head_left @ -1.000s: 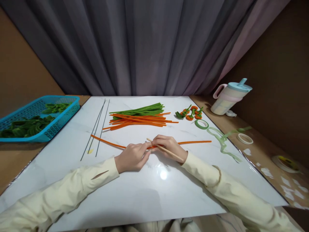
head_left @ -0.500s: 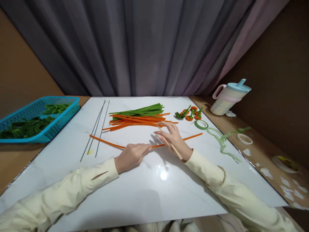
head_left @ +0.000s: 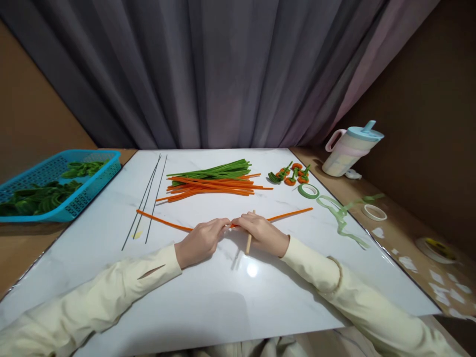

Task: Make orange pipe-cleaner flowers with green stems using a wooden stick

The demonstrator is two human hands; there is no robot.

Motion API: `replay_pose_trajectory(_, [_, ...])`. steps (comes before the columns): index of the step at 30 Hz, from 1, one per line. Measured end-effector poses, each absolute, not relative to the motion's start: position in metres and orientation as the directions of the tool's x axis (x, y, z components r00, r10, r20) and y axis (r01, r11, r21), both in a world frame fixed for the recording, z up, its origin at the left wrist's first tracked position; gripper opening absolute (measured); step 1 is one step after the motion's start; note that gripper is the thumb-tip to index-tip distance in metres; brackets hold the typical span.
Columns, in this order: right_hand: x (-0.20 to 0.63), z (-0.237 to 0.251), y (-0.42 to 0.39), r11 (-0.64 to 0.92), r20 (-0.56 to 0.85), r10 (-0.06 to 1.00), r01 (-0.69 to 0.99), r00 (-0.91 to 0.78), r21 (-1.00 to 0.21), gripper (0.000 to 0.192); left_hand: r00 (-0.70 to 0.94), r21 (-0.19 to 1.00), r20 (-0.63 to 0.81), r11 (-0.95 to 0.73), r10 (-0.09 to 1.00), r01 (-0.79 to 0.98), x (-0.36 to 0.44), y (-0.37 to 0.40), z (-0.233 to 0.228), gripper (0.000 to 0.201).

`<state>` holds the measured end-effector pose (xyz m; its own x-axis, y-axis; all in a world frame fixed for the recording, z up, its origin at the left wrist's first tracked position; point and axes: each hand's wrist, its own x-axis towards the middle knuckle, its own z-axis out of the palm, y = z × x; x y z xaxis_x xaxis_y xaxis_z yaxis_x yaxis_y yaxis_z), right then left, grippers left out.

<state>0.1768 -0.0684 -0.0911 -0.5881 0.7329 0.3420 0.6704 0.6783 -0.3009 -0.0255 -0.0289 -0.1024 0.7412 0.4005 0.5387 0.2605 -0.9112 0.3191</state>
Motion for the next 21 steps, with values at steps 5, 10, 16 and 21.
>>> replay_pose_trajectory(5, [0.179,-0.091,-0.069,0.650,0.328,0.759,0.673,-0.562,-0.352,0.015,0.741,0.303,0.544,-0.916,0.394,0.265,-0.025,-0.031,-0.099,0.016])
replay_pose_trajectory(10, [0.179,-0.092,-0.068,0.679,0.351,0.733,0.665,-0.583,-0.312,0.015,0.770,0.266,0.522,-0.928,0.368,0.263,-0.025,-0.033,-0.099,0.016])
replay_pose_trajectory(16, [0.182,-0.093,-0.064,0.707,0.361,0.694,0.685,-0.623,-0.176,0.019,0.776,0.210,0.521,-0.935,0.356,0.287,-0.026,-0.030,-0.104,0.019])
replay_pose_trajectory(21, [0.192,-0.093,-0.055,0.669,0.321,0.715,0.741,-0.621,-0.059,0.020,0.782,0.151,0.453,-0.902,0.427,0.405,-0.026,-0.028,-0.101,0.022])
